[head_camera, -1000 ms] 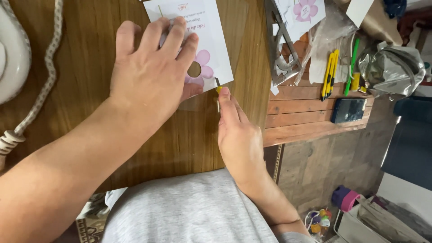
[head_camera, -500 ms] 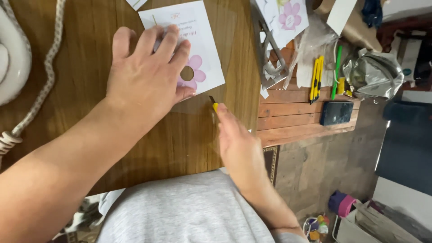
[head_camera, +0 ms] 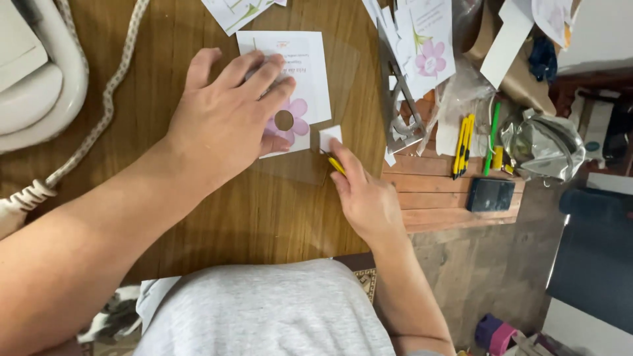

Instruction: Cutting out printed paper designs using a utility knife, ruler, and scissors

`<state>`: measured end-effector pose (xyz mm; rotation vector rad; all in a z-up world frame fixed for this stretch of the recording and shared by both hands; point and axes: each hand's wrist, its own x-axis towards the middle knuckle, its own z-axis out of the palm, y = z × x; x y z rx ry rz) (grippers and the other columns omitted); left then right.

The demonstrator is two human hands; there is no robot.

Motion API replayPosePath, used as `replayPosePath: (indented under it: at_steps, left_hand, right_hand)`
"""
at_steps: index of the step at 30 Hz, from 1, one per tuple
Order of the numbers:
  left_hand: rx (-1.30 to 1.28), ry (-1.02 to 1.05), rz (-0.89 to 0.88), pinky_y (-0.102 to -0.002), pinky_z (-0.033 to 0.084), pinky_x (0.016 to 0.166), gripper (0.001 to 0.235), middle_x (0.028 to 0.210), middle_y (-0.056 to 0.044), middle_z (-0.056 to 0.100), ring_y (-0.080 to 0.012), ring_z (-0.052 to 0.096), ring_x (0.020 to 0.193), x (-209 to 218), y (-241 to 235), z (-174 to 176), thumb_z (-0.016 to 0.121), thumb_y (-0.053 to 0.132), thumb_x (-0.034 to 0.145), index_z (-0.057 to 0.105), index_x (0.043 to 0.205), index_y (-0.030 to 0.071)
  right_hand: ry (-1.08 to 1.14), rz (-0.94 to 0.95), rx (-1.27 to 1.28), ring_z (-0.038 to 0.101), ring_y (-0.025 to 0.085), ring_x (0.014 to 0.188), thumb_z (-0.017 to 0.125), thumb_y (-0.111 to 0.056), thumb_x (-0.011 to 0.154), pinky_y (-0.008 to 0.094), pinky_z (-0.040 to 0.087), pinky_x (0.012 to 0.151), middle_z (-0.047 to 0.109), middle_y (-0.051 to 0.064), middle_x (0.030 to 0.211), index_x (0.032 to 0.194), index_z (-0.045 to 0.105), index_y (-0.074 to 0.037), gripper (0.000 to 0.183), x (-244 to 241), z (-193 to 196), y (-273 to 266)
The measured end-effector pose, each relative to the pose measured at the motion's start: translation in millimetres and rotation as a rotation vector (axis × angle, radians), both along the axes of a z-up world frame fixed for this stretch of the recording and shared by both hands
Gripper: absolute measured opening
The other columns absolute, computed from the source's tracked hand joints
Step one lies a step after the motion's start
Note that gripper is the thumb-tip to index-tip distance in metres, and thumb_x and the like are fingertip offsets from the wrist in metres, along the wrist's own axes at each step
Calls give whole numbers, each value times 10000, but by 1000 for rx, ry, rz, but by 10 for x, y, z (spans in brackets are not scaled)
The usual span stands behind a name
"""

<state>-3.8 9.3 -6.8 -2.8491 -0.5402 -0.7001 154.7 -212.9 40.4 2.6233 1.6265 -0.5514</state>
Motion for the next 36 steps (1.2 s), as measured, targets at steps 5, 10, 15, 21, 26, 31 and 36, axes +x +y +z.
replayPosePath:
  at_steps: [5, 10, 15, 21, 26, 31, 36]
  left_hand:
    - [-43, 31, -28, -406, 363, 1138, 730, 1509, 100, 607, -109, 536, 1379, -1, 17, -52, 590, 844, 880, 673, 1370, 309]
    - [-147, 10, -86, -452, 317, 1194, 733, 1519, 79, 622, -141, 511, 1455, -23, 38, -140, 670, 761, 851, 687, 1412, 289]
    - [-178, -29, -104, -459, 347, 1170, 734, 1516, 64, 634, -149, 530, 1446, 0, 76, -116, 698, 759, 837, 712, 1397, 287]
    - [-160, 17, -114, -454, 282, 1219, 754, 1595, 107, 577, -92, 501, 1480, -2, 125, -194, 667, 767, 837, 670, 1446, 322]
    - [-266, 25, -159, -501, 284, 1215, 723, 1617, 59, 558, -137, 479, 1498, 2, 135, -199, 661, 702, 881, 666, 1463, 274]
    - [-214, 14, -139, -464, 288, 1219, 736, 1595, 84, 575, -111, 505, 1477, -2, 145, -172, 699, 712, 842, 677, 1448, 296]
    - [-253, 30, -146, -486, 311, 1203, 769, 1596, 67, 567, -125, 484, 1484, 1, 141, -158, 686, 723, 828, 657, 1454, 277]
  right_hand:
    - [24, -534, -289, 565, 266, 637, 432, -410, 1042, 384, 445, 547, 660, 69, 810, 1520, 412, -424, 479, 91, 382, 127]
    - [-150, -424, 184, 707, 385, 849, 427, -389, 1065, 525, 499, 690, 669, -33, 1351, 1425, 499, -223, 402, 199, 265, -77]
    - [23, 236, 299, 719, 101, 737, 554, -153, 1070, 224, 590, 586, 775, 11, 1047, 1311, 635, -98, 260, 134, 62, 140]
    - [63, 260, 352, 737, 117, 1141, 594, -70, 1056, 273, 605, 917, 706, -30, 1349, 1376, 624, -140, 330, 164, -31, 205]
    - [145, 344, 401, 719, 178, 1220, 623, 52, 1002, 305, 614, 988, 678, 62, 1390, 1382, 629, -79, 402, 185, -77, 203]
    - [146, 389, 389, 711, 187, 1237, 614, 89, 982, 304, 611, 1004, 670, 75, 1399, 1382, 630, -61, 428, 171, -64, 240]
    - [142, 399, 376, 694, 199, 1263, 589, 75, 999, 316, 585, 1057, 657, 103, 1414, 1389, 621, -47, 410, 156, -70, 254]
